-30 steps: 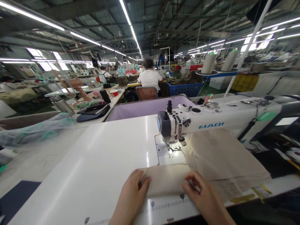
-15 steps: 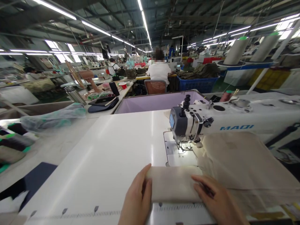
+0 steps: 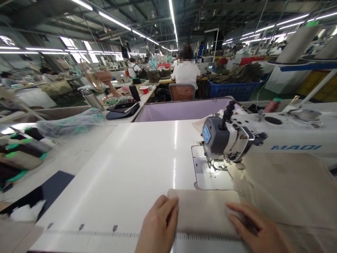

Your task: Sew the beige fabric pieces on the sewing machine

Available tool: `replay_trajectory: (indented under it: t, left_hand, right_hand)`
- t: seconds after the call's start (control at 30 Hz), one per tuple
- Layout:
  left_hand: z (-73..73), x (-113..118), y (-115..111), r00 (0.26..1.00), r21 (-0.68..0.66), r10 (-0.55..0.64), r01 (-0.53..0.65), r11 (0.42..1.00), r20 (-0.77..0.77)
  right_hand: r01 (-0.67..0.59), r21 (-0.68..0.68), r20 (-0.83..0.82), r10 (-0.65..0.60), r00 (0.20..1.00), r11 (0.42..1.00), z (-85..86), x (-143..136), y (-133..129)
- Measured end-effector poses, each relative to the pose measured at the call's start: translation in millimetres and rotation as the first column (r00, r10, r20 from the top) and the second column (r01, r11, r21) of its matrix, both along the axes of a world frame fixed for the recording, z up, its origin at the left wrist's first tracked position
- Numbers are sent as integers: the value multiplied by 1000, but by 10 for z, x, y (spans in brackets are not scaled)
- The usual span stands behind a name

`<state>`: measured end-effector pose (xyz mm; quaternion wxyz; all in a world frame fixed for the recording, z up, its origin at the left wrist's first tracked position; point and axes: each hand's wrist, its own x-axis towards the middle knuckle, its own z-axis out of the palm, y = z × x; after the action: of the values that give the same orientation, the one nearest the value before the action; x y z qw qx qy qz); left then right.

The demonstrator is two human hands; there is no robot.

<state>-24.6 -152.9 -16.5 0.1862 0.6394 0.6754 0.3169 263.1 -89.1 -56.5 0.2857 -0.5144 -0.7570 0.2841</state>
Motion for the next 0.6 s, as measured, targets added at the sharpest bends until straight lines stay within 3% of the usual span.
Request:
replay_trajectory:
  t: [0.23,0.6]
  left_hand:
    - [39,-35,2,997,-28,19,-17,999,73]
    - [9,-46,-58,992,0,29,-29,1000,127]
  right_hand:
    - [38,-40,26,-37,999,998,-29,-7,36]
    - [76,-61,0,-76,997,995,125,-7,39]
